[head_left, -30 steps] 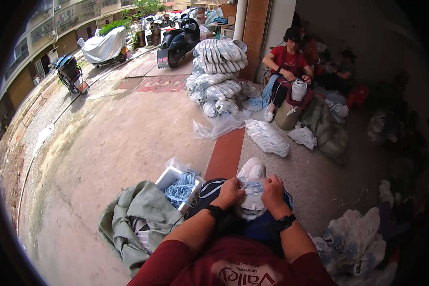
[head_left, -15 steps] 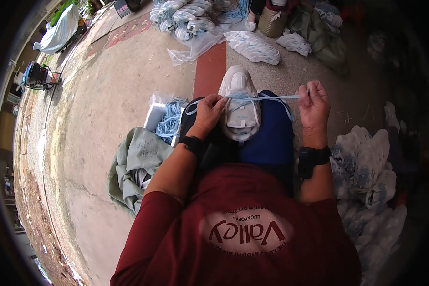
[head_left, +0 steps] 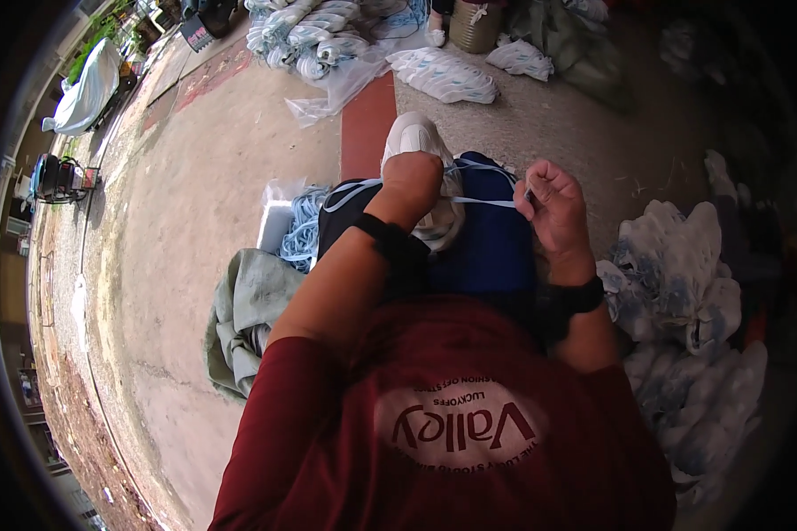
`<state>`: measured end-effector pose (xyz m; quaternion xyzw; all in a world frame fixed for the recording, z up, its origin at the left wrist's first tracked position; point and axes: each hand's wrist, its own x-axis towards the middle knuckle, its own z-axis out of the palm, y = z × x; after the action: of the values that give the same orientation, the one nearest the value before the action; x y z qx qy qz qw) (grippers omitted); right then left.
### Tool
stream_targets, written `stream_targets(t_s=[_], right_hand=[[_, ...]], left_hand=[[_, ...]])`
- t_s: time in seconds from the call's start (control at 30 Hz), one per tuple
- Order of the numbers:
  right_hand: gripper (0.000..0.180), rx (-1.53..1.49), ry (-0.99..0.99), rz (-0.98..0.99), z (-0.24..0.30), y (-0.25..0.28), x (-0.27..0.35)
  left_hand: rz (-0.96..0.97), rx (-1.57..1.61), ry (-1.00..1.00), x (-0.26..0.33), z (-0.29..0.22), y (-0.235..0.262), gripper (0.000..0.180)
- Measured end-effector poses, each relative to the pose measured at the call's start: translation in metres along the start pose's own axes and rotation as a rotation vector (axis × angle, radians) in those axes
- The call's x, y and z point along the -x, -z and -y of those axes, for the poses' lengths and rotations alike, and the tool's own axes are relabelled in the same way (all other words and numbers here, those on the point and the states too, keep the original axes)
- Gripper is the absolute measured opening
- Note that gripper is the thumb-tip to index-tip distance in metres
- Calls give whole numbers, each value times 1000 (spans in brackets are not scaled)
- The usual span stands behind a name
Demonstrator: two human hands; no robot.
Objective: Lacing a pair of white sneakers while sitting.
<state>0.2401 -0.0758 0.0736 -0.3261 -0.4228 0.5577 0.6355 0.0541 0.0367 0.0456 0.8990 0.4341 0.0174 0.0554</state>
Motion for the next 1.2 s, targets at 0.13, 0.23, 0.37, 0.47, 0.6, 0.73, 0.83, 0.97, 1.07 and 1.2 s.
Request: stream_targets(t_s=[0.13,0.23,0.37,0.47,0.6,0.73,0.83,0.97,1.07,1.2], right_hand=[[13,30,82,-298,8,79,21],[11,72,208,-515,43,202,77],[9,320,-81,-804,53,277,137],[4,980,-588,-566,25,264,103],[19,1159,-129,-294,-35,143,-2],[23,999,-115,-176,-69,35,-56],[19,919,-82,-194,-108,26,-72],[16,763,-158,-229,-117,15,-74],[12,553,-203,-271,-116,12,-76],[11,254,-317,-48,-111,20,-78]], left_hand=[[-133,-57,183,33,55,11,12],[-11,-206,568,120,145,34,10],[186,-338,1058,261,246,22,16],[150,-250,1017,267,239,-13,12],[-140,29,660,188,189,-38,19],[-350,505,352,92,132,-32,17],[-322,641,283,47,107,-32,18],[-165,948,300,19,92,-46,17],[-158,1277,366,15,85,-45,16],[-66,1583,315,25,76,-26,18]])
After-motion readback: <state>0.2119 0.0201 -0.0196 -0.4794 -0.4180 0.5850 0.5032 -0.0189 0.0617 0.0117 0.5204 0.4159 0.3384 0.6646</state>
